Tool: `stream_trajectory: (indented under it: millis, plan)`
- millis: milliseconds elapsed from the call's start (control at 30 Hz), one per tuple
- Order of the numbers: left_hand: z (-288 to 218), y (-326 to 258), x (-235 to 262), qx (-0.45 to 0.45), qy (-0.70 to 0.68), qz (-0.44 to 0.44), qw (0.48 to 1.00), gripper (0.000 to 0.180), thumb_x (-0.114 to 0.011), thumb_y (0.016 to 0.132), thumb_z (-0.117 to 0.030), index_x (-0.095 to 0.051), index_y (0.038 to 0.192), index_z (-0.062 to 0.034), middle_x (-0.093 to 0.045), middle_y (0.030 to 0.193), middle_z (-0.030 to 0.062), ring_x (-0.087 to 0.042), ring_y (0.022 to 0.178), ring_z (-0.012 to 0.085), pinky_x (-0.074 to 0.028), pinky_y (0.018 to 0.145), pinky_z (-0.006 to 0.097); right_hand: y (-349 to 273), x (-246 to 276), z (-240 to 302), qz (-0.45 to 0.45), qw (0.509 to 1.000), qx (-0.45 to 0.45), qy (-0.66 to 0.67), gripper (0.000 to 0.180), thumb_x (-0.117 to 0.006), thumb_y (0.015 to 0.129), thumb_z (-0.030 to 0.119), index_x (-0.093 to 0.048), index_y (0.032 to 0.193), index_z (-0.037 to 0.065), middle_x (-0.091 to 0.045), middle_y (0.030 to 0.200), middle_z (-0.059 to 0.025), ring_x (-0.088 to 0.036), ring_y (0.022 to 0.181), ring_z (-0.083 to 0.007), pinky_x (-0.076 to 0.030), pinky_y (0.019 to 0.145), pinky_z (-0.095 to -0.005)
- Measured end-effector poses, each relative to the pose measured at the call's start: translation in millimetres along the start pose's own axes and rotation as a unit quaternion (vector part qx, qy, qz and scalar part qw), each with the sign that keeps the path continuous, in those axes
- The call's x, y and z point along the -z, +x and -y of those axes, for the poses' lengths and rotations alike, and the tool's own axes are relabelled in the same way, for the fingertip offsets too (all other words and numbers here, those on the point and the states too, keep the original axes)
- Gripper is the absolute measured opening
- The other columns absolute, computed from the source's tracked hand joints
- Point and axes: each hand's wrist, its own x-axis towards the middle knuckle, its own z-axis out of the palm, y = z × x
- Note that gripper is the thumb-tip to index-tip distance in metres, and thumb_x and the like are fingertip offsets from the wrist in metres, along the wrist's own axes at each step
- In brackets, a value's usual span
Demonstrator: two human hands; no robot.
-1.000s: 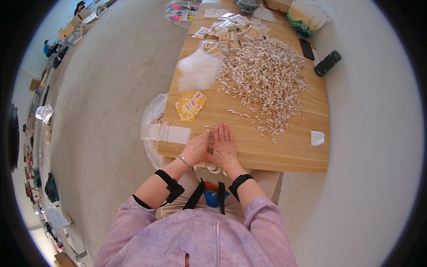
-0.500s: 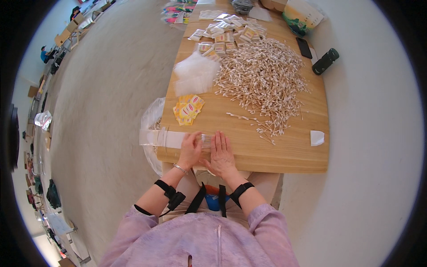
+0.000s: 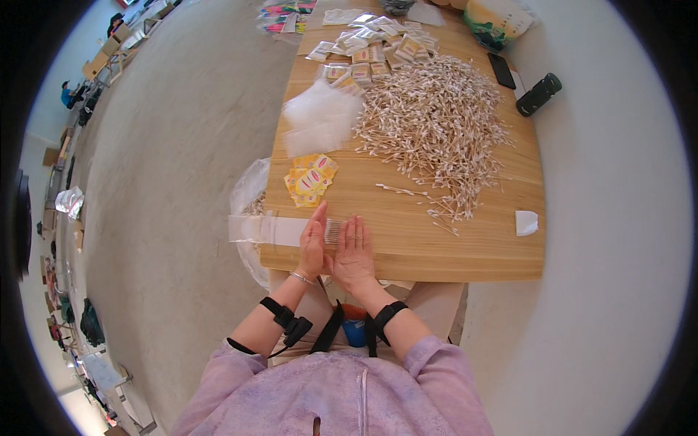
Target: Gathering bundles of cotton swabs and placing them into individual plastic bags.
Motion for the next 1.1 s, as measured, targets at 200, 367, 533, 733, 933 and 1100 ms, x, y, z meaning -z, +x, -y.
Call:
stream_trajectory:
  millis: [200, 367, 533, 733, 933, 1100]
  plan:
    - [-17, 4, 38, 0.01, -0.008, 0.001, 1.0, 0.052, -0.035, 0.1, -0.034, -0.037, 0.137, 0.0022, -0.04, 0.141, 0.0142, -0.033, 0.133, 0.0222, -0.023, 0.11, 0.033, 23, -15, 43, 0.002, 1.0, -0.011, 0.015, 0.086, -0.046, 0.084, 0.045, -0.013, 0.141, -0.011, -0.008, 0.149, -0.0281, -0.002, 0.14, -0.0413, -0.001, 0.114, -0.0489]
    - [-19, 6, 56, -0.005, -0.001, -0.023, 1.0, 0.054, -0.035, 0.1, -0.037, -0.036, 0.138, 0.0014, -0.038, 0.142, 0.0134, -0.033, 0.133, 0.0225, -0.022, 0.111, 0.034, 33, -12, 59, 0.022, 0.998, -0.026, 0.047, 0.087, -0.046, 0.084, 0.044, -0.01, 0.141, -0.011, -0.006, 0.15, -0.0266, 0.002, 0.14, -0.0405, 0.001, 0.113, -0.0487]
    - [-17, 7, 56, -0.009, 0.01, -0.03, 0.999, 0.054, -0.034, 0.1, -0.037, -0.036, 0.138, 0.0018, -0.038, 0.142, 0.013, -0.033, 0.132, 0.0218, -0.022, 0.111, 0.034, 33, -17, 60, 0.006, 0.997, -0.026, 0.066, 0.083, -0.048, 0.085, 0.039, -0.009, 0.141, -0.009, -0.006, 0.15, -0.0248, 0.001, 0.14, -0.0398, 0.0, 0.113, -0.0485]
    - [-18, 8, 61, 0.013, -0.014, -0.015, 1.0, 0.056, -0.033, 0.101, -0.037, -0.031, 0.139, 0.0041, -0.032, 0.145, 0.0147, -0.026, 0.136, 0.0218, -0.017, 0.113, 0.034, 31, -19, 62, -0.007, 0.997, -0.019, 0.077, 0.082, -0.049, 0.085, 0.037, -0.011, 0.141, -0.009, -0.007, 0.149, -0.0243, 0.0, 0.14, -0.0394, -0.001, 0.114, -0.0483]
    - [-23, 20, 60, 0.006, -0.037, -0.029, 0.999, 0.055, -0.033, 0.1, -0.038, -0.036, 0.137, 0.0033, -0.038, 0.142, 0.0145, -0.031, 0.133, 0.0219, -0.021, 0.111, 0.034, 32, -16, 64, -0.012, 0.997, -0.029, 0.076, 0.084, -0.05, 0.084, 0.039, -0.01, 0.141, -0.009, -0.007, 0.149, -0.0238, -0.001, 0.14, -0.0392, 0.0, 0.114, -0.0479]
    - [-23, 17, 64, 0.008, 0.042, 0.01, 0.999, 0.054, -0.033, 0.1, -0.039, -0.039, 0.136, 0.0014, -0.042, 0.139, 0.0137, -0.035, 0.131, 0.0219, -0.024, 0.109, 0.033, 35, -18, 69, 0.023, 0.997, -0.055, 0.053, 0.084, -0.048, 0.084, 0.04, -0.01, 0.142, -0.008, -0.008, 0.149, -0.0239, -0.001, 0.14, -0.0392, 0.0, 0.113, -0.0488]
